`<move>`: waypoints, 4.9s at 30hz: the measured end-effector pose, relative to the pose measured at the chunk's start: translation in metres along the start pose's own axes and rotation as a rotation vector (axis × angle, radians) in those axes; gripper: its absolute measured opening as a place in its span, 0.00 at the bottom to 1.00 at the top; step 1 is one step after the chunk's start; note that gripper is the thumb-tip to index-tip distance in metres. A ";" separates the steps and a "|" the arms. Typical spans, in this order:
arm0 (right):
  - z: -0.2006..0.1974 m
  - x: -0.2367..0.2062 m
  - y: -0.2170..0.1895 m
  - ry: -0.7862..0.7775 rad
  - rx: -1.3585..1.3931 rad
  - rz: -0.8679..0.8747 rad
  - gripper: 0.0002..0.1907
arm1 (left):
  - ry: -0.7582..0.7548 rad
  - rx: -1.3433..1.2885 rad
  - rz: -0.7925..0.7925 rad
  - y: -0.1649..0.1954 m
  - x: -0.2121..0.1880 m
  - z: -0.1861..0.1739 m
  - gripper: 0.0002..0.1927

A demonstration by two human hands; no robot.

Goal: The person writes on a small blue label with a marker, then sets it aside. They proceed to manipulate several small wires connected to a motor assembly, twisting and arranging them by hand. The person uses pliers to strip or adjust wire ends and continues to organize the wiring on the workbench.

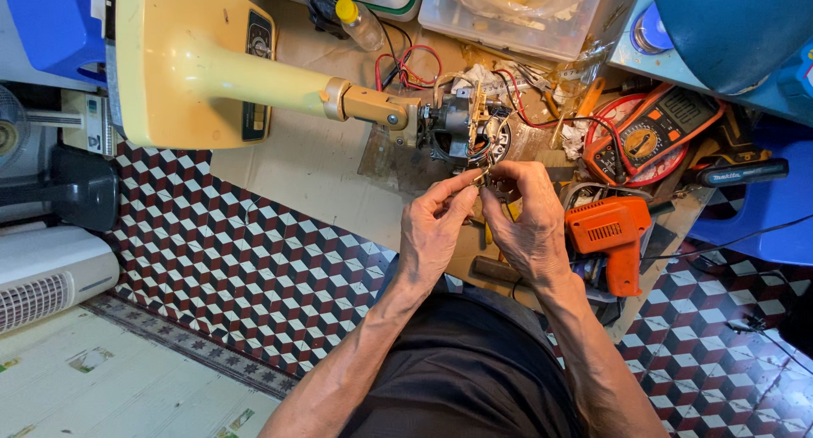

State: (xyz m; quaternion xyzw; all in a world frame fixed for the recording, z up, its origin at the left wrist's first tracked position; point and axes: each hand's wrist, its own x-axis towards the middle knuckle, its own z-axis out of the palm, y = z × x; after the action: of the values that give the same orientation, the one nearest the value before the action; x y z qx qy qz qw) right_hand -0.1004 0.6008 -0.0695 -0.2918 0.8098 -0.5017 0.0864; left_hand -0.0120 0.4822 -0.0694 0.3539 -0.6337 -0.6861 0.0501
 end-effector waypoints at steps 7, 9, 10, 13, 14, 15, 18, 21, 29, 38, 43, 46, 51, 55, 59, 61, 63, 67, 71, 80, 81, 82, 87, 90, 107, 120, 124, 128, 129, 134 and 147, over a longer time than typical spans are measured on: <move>0.007 -0.003 0.002 0.047 -0.162 -0.122 0.13 | 0.012 0.099 0.134 0.001 -0.002 -0.005 0.15; 0.007 -0.004 0.003 0.047 -0.185 -0.129 0.12 | 0.039 0.163 0.198 0.004 -0.001 -0.004 0.15; 0.006 -0.004 0.004 0.036 -0.146 -0.114 0.12 | 0.053 0.194 0.229 0.005 0.000 -0.005 0.15; 0.005 -0.005 0.007 0.018 -0.054 -0.066 0.11 | 0.061 0.298 0.264 0.008 0.002 -0.007 0.15; 0.005 -0.005 0.007 0.022 -0.037 -0.051 0.11 | 0.058 0.317 0.289 0.009 0.002 -0.007 0.14; 0.005 -0.006 0.008 0.027 -0.019 -0.035 0.10 | 0.056 0.337 0.314 0.010 0.002 -0.008 0.14; 0.004 -0.007 0.009 0.044 -0.028 -0.030 0.10 | 0.044 0.338 0.340 0.013 0.003 -0.007 0.13; 0.006 -0.009 0.009 0.069 0.028 0.013 0.10 | 0.086 0.377 0.353 0.015 0.004 -0.006 0.11; 0.004 -0.012 0.014 0.119 0.061 0.033 0.08 | 0.126 0.483 0.382 0.020 0.005 -0.013 0.07; 0.002 -0.009 0.015 0.168 0.153 0.091 0.06 | 0.088 0.546 0.448 0.024 0.008 -0.016 0.05; 0.001 -0.008 0.020 0.183 0.247 0.201 0.06 | 0.035 0.531 0.515 0.029 0.010 -0.011 0.05; -0.001 -0.007 0.021 0.186 0.281 0.249 0.05 | 0.011 0.507 0.483 0.035 0.010 -0.009 0.05; -0.007 -0.007 0.017 0.177 0.213 0.172 0.07 | 0.048 0.493 0.430 0.045 0.009 -0.005 0.06; -0.011 -0.009 0.011 0.141 0.196 0.075 0.08 | 0.084 0.514 0.432 0.052 0.010 0.000 0.06; -0.013 -0.010 0.009 0.096 0.143 -0.022 0.08 | 0.088 0.579 0.478 0.056 0.012 0.008 0.06; -0.014 -0.011 0.008 0.085 0.142 -0.023 0.06 | 0.059 0.619 0.550 0.059 0.013 0.010 0.06; -0.012 -0.010 0.007 0.082 0.173 0.054 0.05 | 0.053 0.651 0.604 0.061 0.013 0.011 0.06; -0.006 -0.005 0.008 0.099 0.278 0.242 0.10 | 0.039 0.721 0.662 0.063 0.014 0.013 0.06; -0.002 0.001 0.014 0.116 0.281 0.200 0.11 | 0.027 0.571 0.584 0.056 0.016 0.013 0.07; 0.002 0.002 0.035 0.160 0.579 0.544 0.09 | 0.143 0.240 0.004 0.016 -0.007 -0.002 0.17; 0.002 0.000 0.036 0.168 0.581 0.553 0.09 | 0.141 0.224 -0.038 0.012 -0.007 0.000 0.18; 0.002 -0.002 0.036 0.163 0.567 0.539 0.09 | 0.140 0.208 -0.079 0.009 -0.007 0.002 0.19; -0.002 -0.008 0.031 0.147 0.503 0.365 0.08 | 0.049 -0.031 -0.187 0.000 0.007 0.011 0.21; -0.006 -0.013 0.023 0.113 0.305 0.203 0.08 | -0.017 -0.207 -0.284 -0.007 0.018 0.014 0.20; -0.007 -0.014 0.021 0.019 0.401 0.384 0.10 | -0.049 -0.462 -0.475 -0.024 0.042 0.009 0.15; 0.013 0.015 0.037 -0.071 0.571 0.772 0.18 | -0.029 -0.358 -0.315 -0.024 0.037 -0.004 0.15; 0.018 0.016 0.041 -0.071 0.618 0.779 0.15 | 0.001 -0.391 -0.314 -0.018 0.034 -0.008 0.15; 0.018 0.010 0.049 -0.055 0.600 0.801 0.12 | 0.015 -0.296 -0.251 -0.015 0.028 0.001 0.16; 0.018 0.009 0.051 -0.059 0.611 0.802 0.11 | 0.016 -0.256 -0.256 -0.015 0.026 0.003 0.16; 0.014 0.014 0.059 -0.072 0.635 0.825 0.07 | 0.027 -0.178 -0.138 -0.012 0.018 0.015 0.16; 0.001 0.021 0.050 -0.163 0.899 0.924 0.07 | 0.042 0.367 0.117 0.007 0.006 0.015 0.14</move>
State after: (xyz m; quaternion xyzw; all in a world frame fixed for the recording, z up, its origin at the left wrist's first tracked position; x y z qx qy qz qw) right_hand -0.1368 0.6048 -0.1095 0.1143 0.5536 -0.6793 0.4680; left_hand -0.0273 0.4903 -0.0668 0.3337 -0.7666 -0.5473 0.0378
